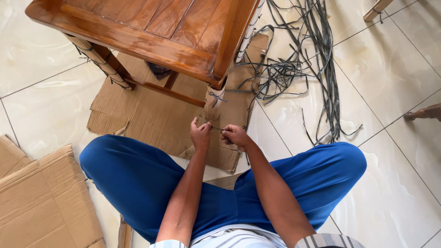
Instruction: Wrapping the legs of a wooden table with protective plastic or cord.
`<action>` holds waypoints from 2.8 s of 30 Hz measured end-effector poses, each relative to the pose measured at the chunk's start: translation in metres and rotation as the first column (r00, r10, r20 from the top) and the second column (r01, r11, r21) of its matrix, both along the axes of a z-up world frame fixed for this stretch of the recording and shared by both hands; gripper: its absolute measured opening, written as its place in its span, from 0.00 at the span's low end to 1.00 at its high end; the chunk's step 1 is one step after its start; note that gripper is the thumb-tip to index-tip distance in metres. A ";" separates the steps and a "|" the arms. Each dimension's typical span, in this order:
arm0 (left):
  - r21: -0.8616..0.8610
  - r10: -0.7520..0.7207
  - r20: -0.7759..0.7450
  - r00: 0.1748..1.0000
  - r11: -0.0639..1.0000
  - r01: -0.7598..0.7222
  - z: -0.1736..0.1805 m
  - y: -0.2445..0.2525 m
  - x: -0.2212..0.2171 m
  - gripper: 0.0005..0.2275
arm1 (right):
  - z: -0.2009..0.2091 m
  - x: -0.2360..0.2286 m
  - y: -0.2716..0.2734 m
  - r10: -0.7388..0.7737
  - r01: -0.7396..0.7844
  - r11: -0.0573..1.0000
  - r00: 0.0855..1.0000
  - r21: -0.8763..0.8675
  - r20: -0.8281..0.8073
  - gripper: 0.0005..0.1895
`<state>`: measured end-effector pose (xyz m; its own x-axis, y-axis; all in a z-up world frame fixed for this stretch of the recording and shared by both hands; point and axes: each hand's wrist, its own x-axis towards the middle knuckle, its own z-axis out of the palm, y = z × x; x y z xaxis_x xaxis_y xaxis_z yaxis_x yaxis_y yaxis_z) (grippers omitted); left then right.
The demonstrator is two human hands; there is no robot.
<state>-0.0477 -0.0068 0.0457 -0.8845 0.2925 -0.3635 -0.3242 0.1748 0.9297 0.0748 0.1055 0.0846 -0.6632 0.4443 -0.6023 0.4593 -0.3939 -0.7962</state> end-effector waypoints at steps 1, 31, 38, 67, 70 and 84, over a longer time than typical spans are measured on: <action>-0.001 0.004 0.002 1.000 1.000 -0.004 -0.008 0.001 -0.003 0.35 | 0.007 0.001 0.001 0.004 -0.004 1.000 1.000 -0.001 0.002 0.08; 0.156 -0.181 -0.355 0.917 0.956 0.249 0.117 0.035 -0.069 0.12 | 0.117 -0.061 0.069 -0.384 0.429 0.893 0.884 0.135 -0.266 0.16; -0.210 -0.557 -0.616 0.557 0.798 0.566 0.103 0.049 -0.106 0.23 | 0.104 -0.080 0.090 -0.008 0.102 0.937 0.963 0.334 -0.271 0.05; 0.016 -0.263 -0.431 0.863 0.954 0.298 0.124 0.011 -0.031 0.04 | 0.088 -0.053 0.003 -0.191 0.429 0.698 0.883 0.573 -0.429 0.06; 0.165 -0.208 -0.413 0.887 0.941 0.297 0.116 0.012 -0.031 0.03 | 0.092 -0.050 -0.006 -0.184 0.387 0.665 0.914 0.639 -0.362 0.05; 0.123 -0.172 -0.406 0.898 0.963 0.240 0.107 0.012 -0.024 0.01 | 0.096 -0.048 -0.034 -0.122 0.347 0.619 0.929 0.705 -0.350 0.03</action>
